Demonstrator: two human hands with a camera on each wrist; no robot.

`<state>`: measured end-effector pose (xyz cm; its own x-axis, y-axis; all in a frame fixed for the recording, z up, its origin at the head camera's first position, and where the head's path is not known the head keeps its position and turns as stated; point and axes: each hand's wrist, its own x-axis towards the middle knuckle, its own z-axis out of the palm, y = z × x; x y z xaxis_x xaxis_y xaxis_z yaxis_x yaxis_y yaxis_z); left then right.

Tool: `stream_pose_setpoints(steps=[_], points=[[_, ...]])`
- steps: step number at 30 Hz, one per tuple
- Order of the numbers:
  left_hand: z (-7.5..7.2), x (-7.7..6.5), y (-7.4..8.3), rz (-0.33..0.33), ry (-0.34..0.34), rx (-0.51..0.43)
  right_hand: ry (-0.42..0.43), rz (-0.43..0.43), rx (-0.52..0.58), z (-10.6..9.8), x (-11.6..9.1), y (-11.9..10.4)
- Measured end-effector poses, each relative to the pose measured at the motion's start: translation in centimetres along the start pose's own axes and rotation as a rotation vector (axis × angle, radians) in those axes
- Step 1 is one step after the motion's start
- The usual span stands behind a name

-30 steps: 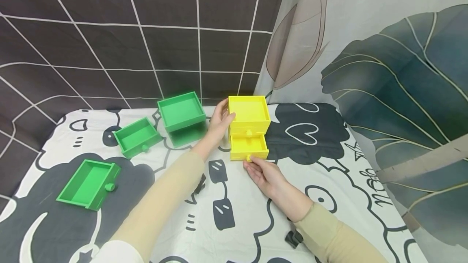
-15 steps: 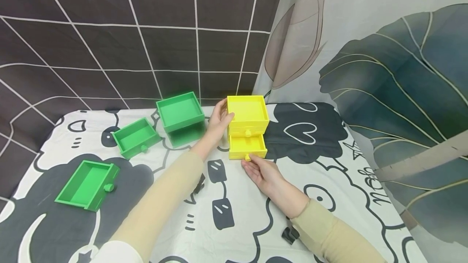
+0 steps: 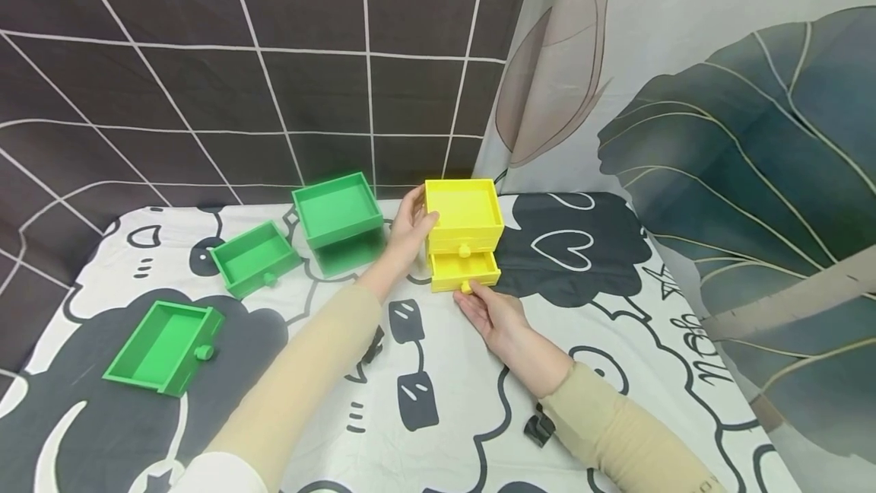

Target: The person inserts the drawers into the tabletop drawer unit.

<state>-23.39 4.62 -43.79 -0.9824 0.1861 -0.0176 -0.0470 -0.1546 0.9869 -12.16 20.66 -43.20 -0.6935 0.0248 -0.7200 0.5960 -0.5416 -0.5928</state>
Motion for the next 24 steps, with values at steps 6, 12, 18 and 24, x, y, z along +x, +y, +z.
stream_pose_setpoints(steps=[6, 12, 18, 24], points=[[0.0, -0.1, 0.0, -0.011, 0.004, -0.010, -0.013, -0.001, 0.044, 0.7, 0.3, -0.4], [0.2, -0.1, -0.1, -0.011, 0.000, 0.003, 0.018, -0.010, 0.058, 1.4, 1.3, -1.1], [0.2, 0.1, -0.2, -0.007, -0.002, -0.002, 0.019, -0.011, 0.078, 1.8, 1.9, -1.6], [0.0, 0.1, -0.1, -0.001, 0.006, 0.004, 0.021, -0.012, 0.087, 2.2, 2.5, -1.7]])
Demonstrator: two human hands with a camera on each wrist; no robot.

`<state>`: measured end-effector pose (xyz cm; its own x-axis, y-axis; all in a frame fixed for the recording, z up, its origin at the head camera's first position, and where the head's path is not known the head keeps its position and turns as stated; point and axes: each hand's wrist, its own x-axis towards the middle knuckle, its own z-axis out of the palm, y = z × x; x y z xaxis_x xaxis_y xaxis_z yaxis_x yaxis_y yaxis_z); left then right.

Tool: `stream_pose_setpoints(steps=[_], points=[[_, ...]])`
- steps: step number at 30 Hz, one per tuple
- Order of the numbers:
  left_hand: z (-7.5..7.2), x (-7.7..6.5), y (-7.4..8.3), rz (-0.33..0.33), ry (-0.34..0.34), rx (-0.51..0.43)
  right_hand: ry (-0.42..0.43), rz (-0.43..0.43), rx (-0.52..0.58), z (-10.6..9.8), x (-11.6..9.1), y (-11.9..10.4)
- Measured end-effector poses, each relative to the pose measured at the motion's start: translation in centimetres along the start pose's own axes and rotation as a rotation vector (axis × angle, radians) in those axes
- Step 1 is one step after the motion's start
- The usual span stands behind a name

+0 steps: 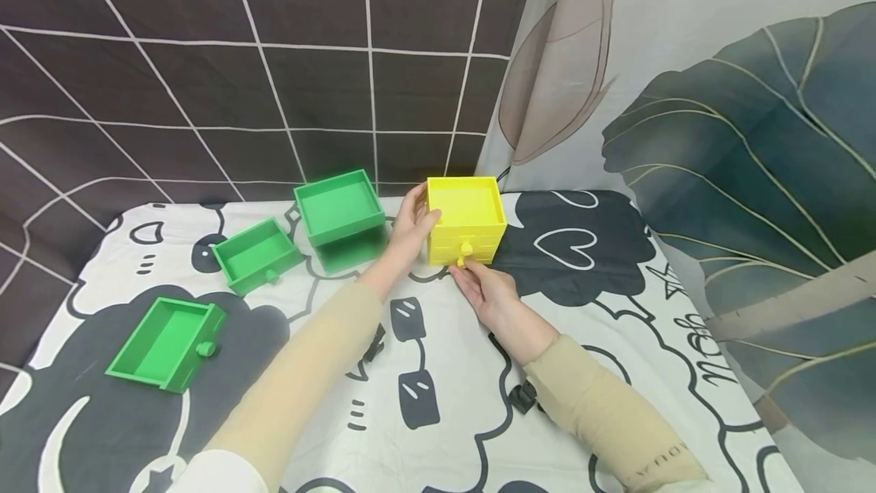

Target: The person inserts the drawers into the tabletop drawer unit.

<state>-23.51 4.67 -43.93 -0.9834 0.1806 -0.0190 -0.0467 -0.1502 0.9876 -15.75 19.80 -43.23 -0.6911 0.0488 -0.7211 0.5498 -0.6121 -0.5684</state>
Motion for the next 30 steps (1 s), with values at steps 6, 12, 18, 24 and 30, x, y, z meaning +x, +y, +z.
stream_pose_setpoints(steps=[6, 12, 18, 24, 30], points=[[-0.1, 0.0, 0.1, -0.003, -0.003, -0.008, 0.002, -0.008, -0.015, 0.0, 0.3, 0.1], [-0.2, -0.1, 0.3, -0.016, -0.021, 0.002, -0.003, -0.018, -0.024, -0.3, 0.5, 0.3], [-0.5, -0.3, 0.6, -0.027, -0.054, 0.058, -0.025, -0.012, -0.012, -0.6, 0.2, 0.4], [-0.8, -0.4, 0.9, -0.032, -0.082, 0.149, -0.043, -0.004, -0.010, -0.9, -0.4, 0.4], [-0.8, -0.6, 1.6, -0.037, -0.065, 0.180, -0.052, 0.021, 0.026, -1.2, -1.3, 0.1]])
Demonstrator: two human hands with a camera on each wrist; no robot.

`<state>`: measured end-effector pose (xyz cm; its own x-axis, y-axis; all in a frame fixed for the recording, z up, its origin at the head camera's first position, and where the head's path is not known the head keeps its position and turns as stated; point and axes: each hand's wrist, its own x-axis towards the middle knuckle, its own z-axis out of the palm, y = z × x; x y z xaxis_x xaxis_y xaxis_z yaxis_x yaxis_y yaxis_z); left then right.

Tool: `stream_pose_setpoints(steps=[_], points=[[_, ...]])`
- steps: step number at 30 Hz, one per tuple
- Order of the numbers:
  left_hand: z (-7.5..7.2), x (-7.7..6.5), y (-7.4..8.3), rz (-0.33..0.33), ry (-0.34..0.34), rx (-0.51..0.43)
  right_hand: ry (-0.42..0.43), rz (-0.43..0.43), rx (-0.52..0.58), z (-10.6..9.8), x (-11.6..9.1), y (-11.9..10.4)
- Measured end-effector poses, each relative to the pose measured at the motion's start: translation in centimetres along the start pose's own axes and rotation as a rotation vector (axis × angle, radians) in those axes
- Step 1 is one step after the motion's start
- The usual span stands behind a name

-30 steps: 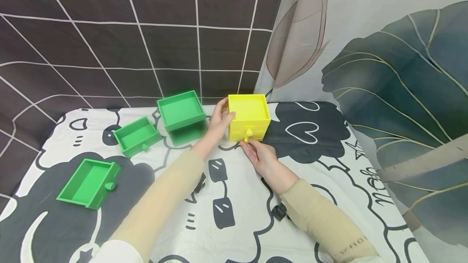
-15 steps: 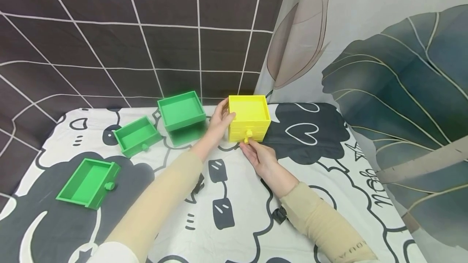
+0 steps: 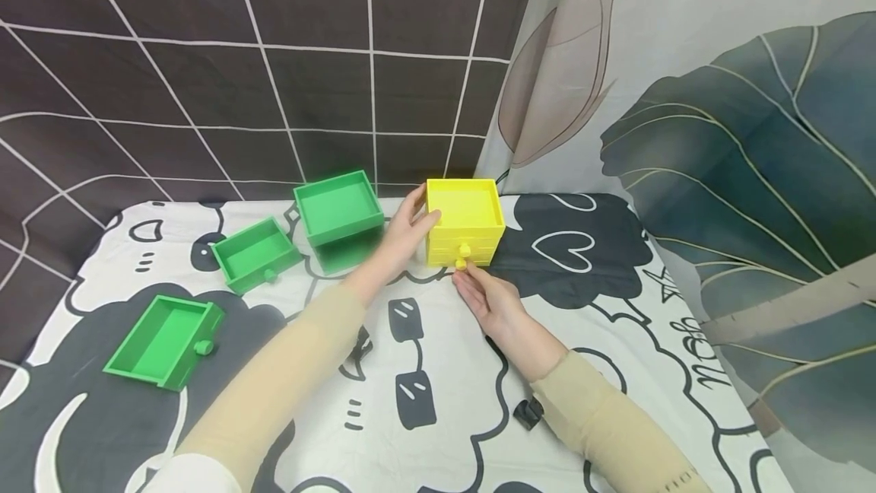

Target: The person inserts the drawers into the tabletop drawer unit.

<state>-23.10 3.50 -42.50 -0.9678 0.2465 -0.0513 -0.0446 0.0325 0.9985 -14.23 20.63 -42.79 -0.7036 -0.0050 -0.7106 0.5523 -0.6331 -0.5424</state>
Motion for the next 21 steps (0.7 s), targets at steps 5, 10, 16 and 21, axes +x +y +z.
stream_pose_setpoints(steps=[5, 10, 16, 21], points=[[-0.3, -0.5, 0.4, 0.015, -0.001, -0.033, -0.042, -0.011, 0.007, -0.1, -0.8, -0.2], [-1.0, -1.7, 0.6, 0.014, -0.029, -0.046, -0.082, -0.011, 0.001, 0.1, -1.6, -0.3], [-2.0, -3.8, 0.7, 0.041, -0.055, -0.034, -0.145, -0.007, -0.003, 0.6, -2.3, -0.3], [-3.1, -5.4, 0.4, 0.060, -0.071, -0.056, -0.208, -0.011, -0.009, 1.3, -3.1, -0.4]])
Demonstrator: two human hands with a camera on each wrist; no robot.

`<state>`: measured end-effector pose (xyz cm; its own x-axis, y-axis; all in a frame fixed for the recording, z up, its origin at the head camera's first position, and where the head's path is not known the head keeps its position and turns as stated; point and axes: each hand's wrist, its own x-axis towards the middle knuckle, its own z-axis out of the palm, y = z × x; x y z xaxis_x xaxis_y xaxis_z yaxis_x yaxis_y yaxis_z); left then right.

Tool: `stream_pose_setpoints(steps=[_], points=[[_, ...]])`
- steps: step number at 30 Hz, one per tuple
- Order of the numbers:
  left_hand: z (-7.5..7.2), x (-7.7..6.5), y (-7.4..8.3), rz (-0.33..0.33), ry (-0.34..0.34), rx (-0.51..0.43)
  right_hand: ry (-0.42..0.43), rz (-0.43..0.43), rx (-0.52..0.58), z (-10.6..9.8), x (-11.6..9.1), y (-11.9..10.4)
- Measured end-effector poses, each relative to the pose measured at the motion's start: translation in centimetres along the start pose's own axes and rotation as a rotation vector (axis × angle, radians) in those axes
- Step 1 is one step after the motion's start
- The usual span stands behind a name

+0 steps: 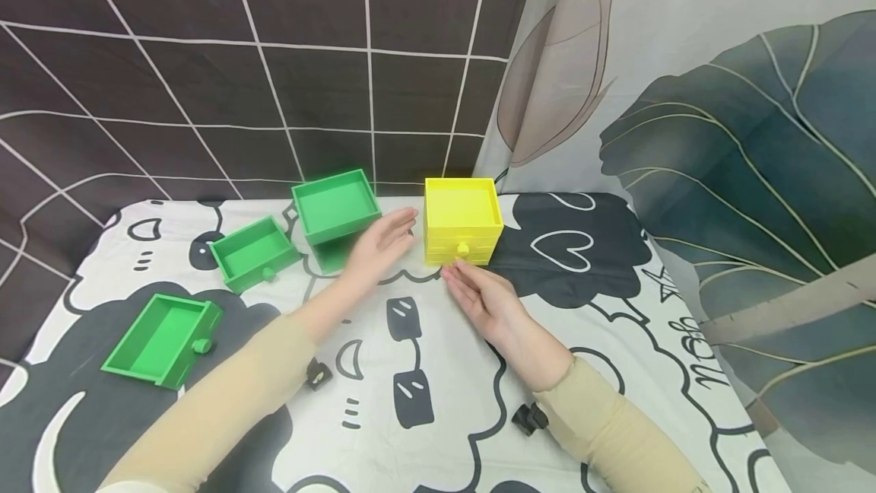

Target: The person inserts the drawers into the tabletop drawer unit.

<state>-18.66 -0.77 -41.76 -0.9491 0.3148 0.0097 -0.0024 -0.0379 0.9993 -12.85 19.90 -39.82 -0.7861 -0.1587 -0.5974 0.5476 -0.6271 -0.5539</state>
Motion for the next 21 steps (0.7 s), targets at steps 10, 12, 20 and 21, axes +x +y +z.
stream_pose_setpoints(steps=[10, 12, 20, 21], points=[[-1.9, -3.4, 0.1, -0.023, -0.001, -0.001, -0.057, 0.000, -0.033, 1.8, -0.9, 0.1], [-2.3, -4.0, 0.0, -0.032, 0.005, -0.005, -0.064, -0.003, -0.046, 2.2, -1.0, 0.1], [-4.6, -6.0, -0.5, -0.050, 0.014, -0.059, -0.079, -0.013, -0.108, 3.7, -0.9, 0.0], [-4.9, -6.1, -0.5, -0.057, 0.015, -0.065, -0.077, -0.012, -0.116, 3.9, -0.9, -0.1]])
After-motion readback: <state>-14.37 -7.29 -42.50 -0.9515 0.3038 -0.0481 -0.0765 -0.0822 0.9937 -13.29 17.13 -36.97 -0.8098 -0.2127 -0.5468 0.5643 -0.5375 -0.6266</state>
